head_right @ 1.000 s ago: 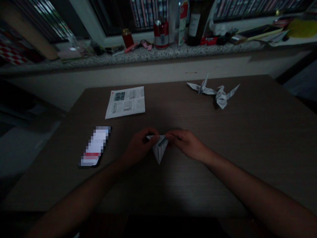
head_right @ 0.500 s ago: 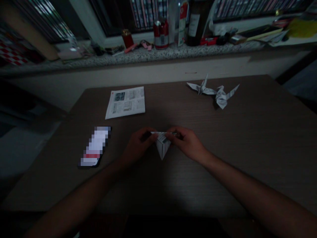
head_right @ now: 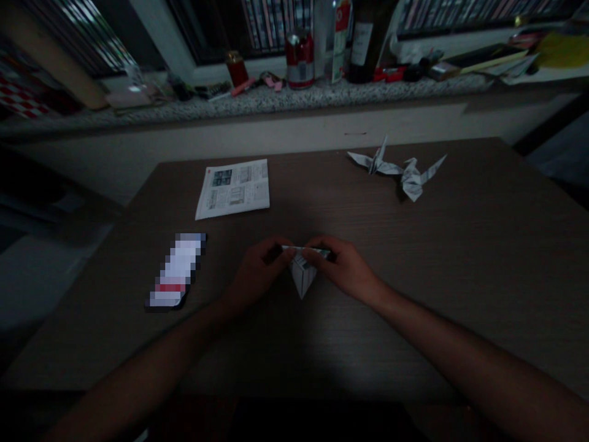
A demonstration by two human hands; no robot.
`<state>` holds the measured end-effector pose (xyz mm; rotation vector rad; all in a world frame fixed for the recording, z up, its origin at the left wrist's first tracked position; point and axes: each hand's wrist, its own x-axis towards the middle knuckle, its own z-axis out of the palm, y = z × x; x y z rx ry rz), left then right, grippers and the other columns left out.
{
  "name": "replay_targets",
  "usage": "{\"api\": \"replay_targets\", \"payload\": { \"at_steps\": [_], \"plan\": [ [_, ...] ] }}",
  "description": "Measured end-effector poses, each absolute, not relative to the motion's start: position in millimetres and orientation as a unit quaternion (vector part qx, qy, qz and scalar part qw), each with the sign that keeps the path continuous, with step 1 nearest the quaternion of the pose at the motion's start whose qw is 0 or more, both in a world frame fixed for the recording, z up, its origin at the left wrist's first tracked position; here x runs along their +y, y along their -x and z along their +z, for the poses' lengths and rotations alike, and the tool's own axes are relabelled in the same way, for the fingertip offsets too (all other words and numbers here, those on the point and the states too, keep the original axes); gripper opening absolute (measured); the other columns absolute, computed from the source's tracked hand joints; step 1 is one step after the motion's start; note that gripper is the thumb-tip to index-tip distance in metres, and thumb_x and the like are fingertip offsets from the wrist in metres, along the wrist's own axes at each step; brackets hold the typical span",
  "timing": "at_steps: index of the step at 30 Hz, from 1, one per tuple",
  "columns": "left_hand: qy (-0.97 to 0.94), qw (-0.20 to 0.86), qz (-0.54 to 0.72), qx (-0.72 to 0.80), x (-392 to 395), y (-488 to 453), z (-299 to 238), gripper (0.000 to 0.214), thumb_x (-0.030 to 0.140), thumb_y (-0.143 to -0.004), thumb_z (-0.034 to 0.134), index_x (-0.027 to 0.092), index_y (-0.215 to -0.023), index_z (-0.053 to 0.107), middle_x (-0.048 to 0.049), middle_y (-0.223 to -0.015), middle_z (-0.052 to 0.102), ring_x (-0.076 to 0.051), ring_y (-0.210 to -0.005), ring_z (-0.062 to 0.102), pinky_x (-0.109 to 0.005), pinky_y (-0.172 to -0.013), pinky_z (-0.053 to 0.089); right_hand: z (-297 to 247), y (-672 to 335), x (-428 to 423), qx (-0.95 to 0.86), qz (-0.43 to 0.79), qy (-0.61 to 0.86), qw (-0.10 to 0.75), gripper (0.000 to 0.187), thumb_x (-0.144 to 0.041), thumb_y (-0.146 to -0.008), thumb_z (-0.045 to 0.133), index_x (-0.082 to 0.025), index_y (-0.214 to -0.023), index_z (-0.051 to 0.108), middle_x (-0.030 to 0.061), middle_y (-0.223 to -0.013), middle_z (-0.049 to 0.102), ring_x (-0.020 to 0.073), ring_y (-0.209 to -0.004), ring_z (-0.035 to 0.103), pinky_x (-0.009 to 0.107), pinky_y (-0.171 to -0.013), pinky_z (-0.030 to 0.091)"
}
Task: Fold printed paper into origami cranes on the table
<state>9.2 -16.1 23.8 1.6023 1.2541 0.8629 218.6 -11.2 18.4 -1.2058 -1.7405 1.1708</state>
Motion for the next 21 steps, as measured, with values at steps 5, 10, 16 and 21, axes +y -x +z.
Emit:
{"api": "replay_targets", "payload": {
  "at_steps": [5, 10, 16, 21],
  "plan": [
    [-0.663, 0.434, 0.340, 0.506, -17.8, -12.0, 23.1, 0.024, 0.042, -0.094, 0.064, 0.019, -0.099, 0.070, -0.0014, -0.085, 0.069, -0.016, -0.076, 0.063, -0.027, -0.070, 0.049, 18.3, -215.3, -12.0, -0.672, 0.453, 0.459, 0.364, 0.021, -0.042, -0.094, 0.065, -0.023, -0.088, 0.071, 0.0023, -0.082, 0.073, 0.0190, -0.077, 0.068, 0.031, -0.070, 0.052],
    [-0.672, 0.429, 0.341, 0.497, -17.6, -12.1, 22.6, 0.027, 0.045, -0.095, 0.062, 0.019, -0.097, 0.069, -0.0007, -0.084, 0.069, -0.015, -0.074, 0.062, -0.026, -0.068, 0.048, 21.0, -215.7, -12.4, -0.677, 0.453, 0.450, 0.366, 0.018, -0.040, -0.093, 0.067, -0.023, -0.086, 0.070, 0.0017, -0.081, 0.072, 0.0184, -0.076, 0.067, 0.031, -0.072, 0.051],
    [-0.687, 0.419, 0.327, 0.495, -18.0, -12.0, 26.0, 0.023, 0.040, -0.096, 0.060, 0.019, -0.095, 0.069, -0.0014, -0.087, 0.070, -0.016, -0.077, 0.063, -0.027, -0.071, 0.048, 20.1, -216.3, -12.6, -0.679, 0.456, 0.455, 0.353, 0.023, -0.045, -0.092, 0.067, -0.023, -0.086, 0.072, 0.0026, -0.082, 0.073, 0.0197, -0.078, 0.068, 0.032, -0.073, 0.052],
    [-0.674, 0.426, 0.338, 0.500, -16.3, -7.0, 26.2, 0.025, 0.044, -0.096, 0.064, 0.019, -0.090, 0.068, -0.0013, -0.086, 0.071, -0.017, -0.080, 0.066, -0.028, -0.074, 0.050, 20.1, -219.6, -10.0, -0.676, 0.467, 0.455, 0.344, 0.027, -0.048, -0.093, 0.065, -0.023, -0.092, 0.075, 0.0044, -0.088, 0.078, 0.0216, -0.083, 0.071, 0.034, -0.075, 0.054]
  ]
}}
